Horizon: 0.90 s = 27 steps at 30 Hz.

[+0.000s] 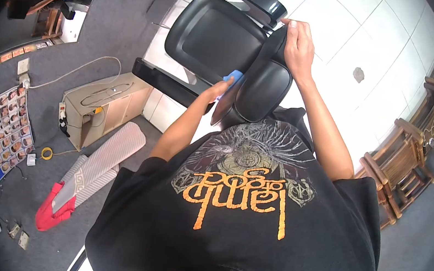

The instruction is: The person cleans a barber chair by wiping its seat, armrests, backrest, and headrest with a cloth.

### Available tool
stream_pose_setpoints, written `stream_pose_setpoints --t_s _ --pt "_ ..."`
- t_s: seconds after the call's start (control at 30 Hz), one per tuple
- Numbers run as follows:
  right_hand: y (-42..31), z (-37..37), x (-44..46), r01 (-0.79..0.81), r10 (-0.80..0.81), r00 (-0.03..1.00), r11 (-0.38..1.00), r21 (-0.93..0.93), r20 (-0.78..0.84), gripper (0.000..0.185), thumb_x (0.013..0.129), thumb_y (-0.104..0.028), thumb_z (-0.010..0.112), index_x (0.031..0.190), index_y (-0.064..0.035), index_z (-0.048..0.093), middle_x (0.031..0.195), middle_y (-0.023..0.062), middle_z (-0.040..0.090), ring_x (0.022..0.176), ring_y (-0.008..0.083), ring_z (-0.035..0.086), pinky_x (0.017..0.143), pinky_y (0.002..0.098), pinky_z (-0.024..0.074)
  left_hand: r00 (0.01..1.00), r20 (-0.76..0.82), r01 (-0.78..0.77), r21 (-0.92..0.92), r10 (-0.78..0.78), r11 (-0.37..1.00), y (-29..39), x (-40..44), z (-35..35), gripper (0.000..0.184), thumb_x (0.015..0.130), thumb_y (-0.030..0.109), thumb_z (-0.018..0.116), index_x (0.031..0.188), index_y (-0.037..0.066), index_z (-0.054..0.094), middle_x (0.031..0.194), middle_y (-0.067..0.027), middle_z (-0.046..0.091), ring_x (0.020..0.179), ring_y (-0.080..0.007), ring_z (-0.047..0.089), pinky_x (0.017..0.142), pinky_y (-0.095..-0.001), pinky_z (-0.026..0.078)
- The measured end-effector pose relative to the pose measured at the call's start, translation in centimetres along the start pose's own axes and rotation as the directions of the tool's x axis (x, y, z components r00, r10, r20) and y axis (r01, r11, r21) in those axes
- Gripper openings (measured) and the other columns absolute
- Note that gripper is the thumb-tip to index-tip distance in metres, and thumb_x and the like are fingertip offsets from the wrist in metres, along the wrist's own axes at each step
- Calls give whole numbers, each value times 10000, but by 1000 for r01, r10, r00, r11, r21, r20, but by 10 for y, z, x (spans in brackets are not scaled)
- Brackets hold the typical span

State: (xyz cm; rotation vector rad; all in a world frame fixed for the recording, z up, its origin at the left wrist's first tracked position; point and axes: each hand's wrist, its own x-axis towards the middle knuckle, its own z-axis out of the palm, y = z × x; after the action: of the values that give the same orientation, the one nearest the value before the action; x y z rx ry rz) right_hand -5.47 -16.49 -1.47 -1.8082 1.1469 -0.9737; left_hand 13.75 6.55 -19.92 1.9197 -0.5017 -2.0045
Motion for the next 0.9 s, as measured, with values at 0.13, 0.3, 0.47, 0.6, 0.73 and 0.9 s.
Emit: stream_pose_setpoints --t_s 0.13,0.3,0.47,0.6,0.73,0.9 --pt "0 0 1 -4 4 1000 1000 2 27 426 1139 -286 414 1110 -23 748 1056 125 675 1000 262 667 920 359 487 996 91 -11 -10 12 1000 25 -37 -6 1031 1006 763 383 1589 -85 314 1663 -264 316 1578 -364 246 1263 -523 208" --pt "0 -1 1 -47 47 998 999 13 49 451 1143 -287 400 1110 10 739 1075 119 693 1032 240 668 952 353 483 985 12 -172 -78 174 982 122 -67 29 1062 999 782 372 1613 -76 256 1694 -247 256 1590 -360 194 1262 -495 198" --pt "-4 -3 2 -63 64 995 998 -16 78 450 1146 -279 398 1126 27 727 1080 116 695 1048 217 659 971 338 476 929 3 -362 -215 371 907 155 20 35 1059 1000 786 353 1620 -66 246 1702 -237 240 1593 -341 189 1272 -469 173" --pt "-3 -2 3 -74 79 994 995 -69 77 438 1147 -259 396 1115 33 721 1055 106 685 1027 203 644 960 325 467 975 -49 -220 -284 216 933 125 112 29 957 1050 695 305 1572 -107 326 1619 -271 391 1528 -365 353 1232 -451 284" --pt "-4 -2 4 -62 69 994 995 -83 88 432 1145 -254 398 1110 33 719 1051 103 683 1017 199 637 955 318 462 999 -21 -31 -73 29 997 48 142 21 908 1051 670 305 1547 -85 402 1597 -260 432 1497 -353 409 1222 -436 309" --pt "-4 -3 4 -57 63 995 996 -71 76 439 1142 -267 410 1099 35 724 1047 100 685 1011 198 641 940 319 466 951 216 263 -196 -220 945 -69 123 -9 799 1071 603 314 1477 -49 531 1434 -206 616 1363 -310 568 1154 -430 418"
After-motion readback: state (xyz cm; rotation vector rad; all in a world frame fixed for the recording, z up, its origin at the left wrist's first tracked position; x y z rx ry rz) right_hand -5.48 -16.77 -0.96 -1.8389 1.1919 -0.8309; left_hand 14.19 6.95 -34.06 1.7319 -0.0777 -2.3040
